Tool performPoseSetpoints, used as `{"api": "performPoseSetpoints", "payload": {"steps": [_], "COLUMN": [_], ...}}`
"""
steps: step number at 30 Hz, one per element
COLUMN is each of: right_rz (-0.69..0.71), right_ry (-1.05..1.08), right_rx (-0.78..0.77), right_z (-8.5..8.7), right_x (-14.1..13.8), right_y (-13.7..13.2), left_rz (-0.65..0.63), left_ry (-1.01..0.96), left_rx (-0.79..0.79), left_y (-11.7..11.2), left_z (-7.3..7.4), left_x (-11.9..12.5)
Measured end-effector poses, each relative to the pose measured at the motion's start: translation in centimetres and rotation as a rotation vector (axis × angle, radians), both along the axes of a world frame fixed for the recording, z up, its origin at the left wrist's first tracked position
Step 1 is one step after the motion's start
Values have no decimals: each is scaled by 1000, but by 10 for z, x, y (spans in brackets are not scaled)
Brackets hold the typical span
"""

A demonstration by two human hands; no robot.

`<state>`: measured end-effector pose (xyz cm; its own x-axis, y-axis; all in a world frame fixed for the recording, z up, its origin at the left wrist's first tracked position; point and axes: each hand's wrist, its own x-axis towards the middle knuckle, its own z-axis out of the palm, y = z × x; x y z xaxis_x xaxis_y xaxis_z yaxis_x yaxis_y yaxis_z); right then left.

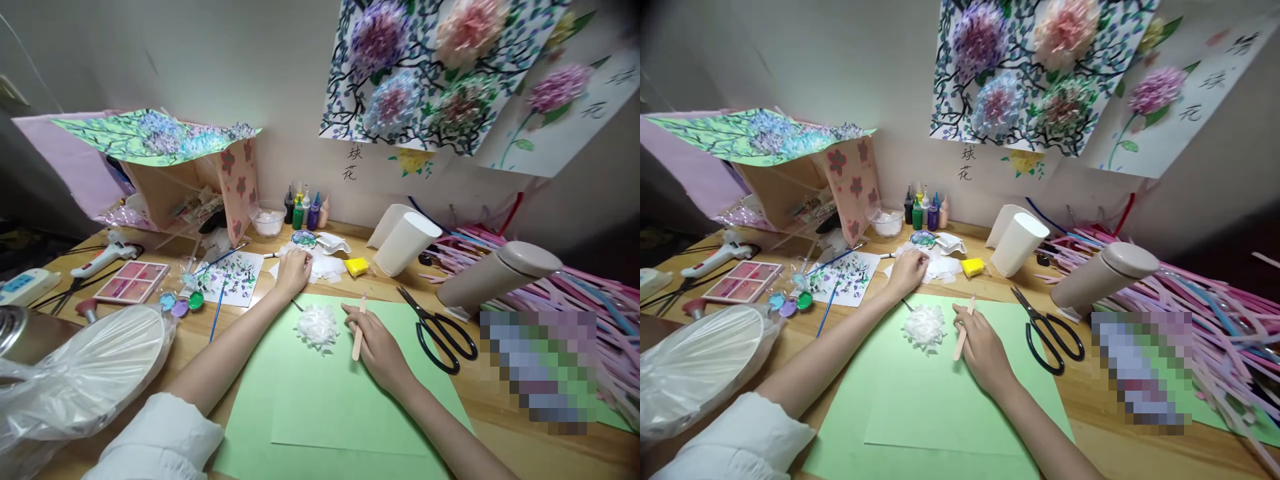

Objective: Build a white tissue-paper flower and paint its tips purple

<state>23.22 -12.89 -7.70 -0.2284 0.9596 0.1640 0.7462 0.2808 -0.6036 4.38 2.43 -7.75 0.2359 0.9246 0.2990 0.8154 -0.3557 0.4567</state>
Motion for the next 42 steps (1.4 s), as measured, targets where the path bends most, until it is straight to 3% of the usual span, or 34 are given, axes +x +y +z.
{"api": "performPoseSetpoints", "payload": {"steps": [10,16,21,28,32,34,38,42], "right_rz": [-38,-32,141,318,366,387,417,388], "right_ry": [171,338,302,289,323,339,323,254], "right_rx": [-153,-321,-361,-254,-211,-175,-96,-71], "right_z": [0,12,14,8,7,7,7,7], "right_x": [5,-1,-17,-19,-15,-14,-14,-14], "right_y": [7,26,49,57,55,54,53,51], "left_rz": [-72,9,34,46,12,-35,-106,-114], "left_ry": [-353,-450,-472,-518,-629,-672,-705,-715], "left_rx": [20,55,81,86,102,40,-234,-478], "left_y": [5,4,2,5,-14,-31,-61,-70], "left_z": [-2,1,4,5,14,18,19,16], "left_x": [-3,-3,-2,0,-6,-12,-23,-29]}}
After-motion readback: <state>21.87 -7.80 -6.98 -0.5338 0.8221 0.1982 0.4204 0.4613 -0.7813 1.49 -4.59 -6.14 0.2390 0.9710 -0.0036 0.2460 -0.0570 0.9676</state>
